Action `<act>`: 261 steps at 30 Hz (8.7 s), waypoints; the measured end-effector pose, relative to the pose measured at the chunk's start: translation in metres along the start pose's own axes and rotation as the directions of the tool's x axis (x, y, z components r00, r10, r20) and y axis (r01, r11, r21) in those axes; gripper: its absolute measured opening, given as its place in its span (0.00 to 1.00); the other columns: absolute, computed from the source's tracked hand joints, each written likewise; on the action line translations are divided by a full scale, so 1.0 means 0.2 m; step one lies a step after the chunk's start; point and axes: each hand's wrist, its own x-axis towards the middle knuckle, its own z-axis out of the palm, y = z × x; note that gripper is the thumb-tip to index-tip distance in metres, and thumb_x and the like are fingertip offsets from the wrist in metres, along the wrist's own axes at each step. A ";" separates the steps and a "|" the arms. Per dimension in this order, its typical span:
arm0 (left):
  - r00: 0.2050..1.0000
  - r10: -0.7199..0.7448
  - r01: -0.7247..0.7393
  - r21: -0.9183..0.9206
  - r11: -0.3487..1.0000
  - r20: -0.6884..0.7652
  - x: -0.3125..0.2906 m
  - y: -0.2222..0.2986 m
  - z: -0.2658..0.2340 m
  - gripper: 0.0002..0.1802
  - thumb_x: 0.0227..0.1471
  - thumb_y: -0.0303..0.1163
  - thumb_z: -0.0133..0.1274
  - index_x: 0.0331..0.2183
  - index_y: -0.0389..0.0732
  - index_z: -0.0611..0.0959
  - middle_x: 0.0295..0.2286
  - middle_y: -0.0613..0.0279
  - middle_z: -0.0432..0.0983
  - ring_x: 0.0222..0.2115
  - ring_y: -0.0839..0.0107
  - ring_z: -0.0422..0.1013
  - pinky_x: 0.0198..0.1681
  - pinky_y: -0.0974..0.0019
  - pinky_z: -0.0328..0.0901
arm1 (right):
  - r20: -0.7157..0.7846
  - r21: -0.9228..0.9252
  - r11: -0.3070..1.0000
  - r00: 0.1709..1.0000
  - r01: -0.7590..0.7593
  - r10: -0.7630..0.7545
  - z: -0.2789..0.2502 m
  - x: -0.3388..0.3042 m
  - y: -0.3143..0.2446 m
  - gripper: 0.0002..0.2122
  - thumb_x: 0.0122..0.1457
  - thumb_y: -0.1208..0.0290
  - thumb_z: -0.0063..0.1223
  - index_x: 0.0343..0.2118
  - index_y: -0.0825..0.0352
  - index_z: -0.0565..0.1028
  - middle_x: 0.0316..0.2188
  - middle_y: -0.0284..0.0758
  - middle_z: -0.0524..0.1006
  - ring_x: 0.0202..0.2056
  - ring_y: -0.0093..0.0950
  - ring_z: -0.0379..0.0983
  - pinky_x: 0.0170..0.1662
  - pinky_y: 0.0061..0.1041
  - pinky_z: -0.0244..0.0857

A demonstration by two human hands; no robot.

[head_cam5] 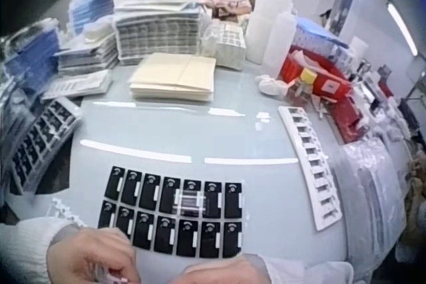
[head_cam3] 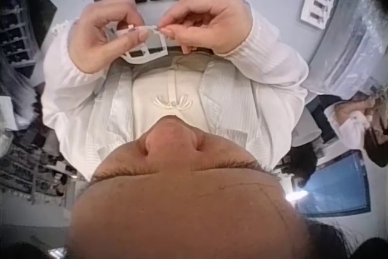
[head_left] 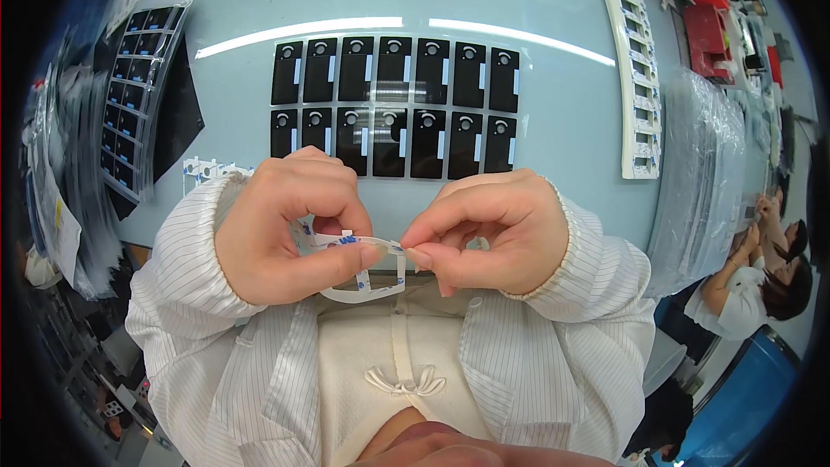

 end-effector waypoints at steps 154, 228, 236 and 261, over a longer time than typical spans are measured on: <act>0.955 0.204 -0.150 0.241 0.959 -0.217 -0.14 0.00 0.12 0.07 0.47 0.29 0.61 0.21 0.40 0.80 0.17 0.67 0.74 0.18 0.70 0.68 0.30 0.68 0.59 | -0.080 0.252 0.914 0.934 -0.318 0.347 0.13 -0.10 0.10 0.06 0.60 0.81 0.50 0.39 0.74 0.75 0.29 0.37 0.79 0.19 0.15 0.68 0.22 0.13 0.60; 0.999 -0.044 0.038 0.305 0.952 0.013 0.13 0.08 0.20 0.09 0.49 0.26 0.58 0.21 0.34 0.79 0.21 0.57 0.74 0.19 0.62 0.70 0.22 0.66 0.65 | -0.519 -0.326 0.944 0.824 0.052 -0.225 -0.53 0.04 -0.05 0.08 0.56 0.74 0.61 0.36 0.72 0.78 0.26 0.33 0.77 0.20 0.15 0.67 0.22 0.14 0.59; 0.941 0.327 -0.332 0.423 0.843 0.087 0.33 -0.02 0.17 0.09 0.46 0.28 0.58 0.21 0.35 0.77 0.38 0.52 0.74 0.33 0.58 0.68 0.37 0.60 0.65 | -0.464 -0.294 0.956 0.878 -0.027 -0.117 -0.66 0.17 0.01 0.08 0.55 0.74 0.62 0.36 0.70 0.78 0.26 0.30 0.78 0.19 0.13 0.66 0.21 0.12 0.59; 0.953 0.277 -0.298 0.529 0.794 0.121 0.45 -0.07 0.11 0.11 0.39 0.32 0.61 0.21 0.40 0.74 0.46 0.52 0.74 0.36 0.60 0.68 0.34 0.61 0.60 | -0.447 -0.278 0.959 0.891 -0.057 -0.077 -0.64 0.20 0.03 0.04 0.54 0.79 0.60 0.32 0.71 0.78 0.20 0.23 0.73 0.19 0.08 0.60 0.22 0.11 0.50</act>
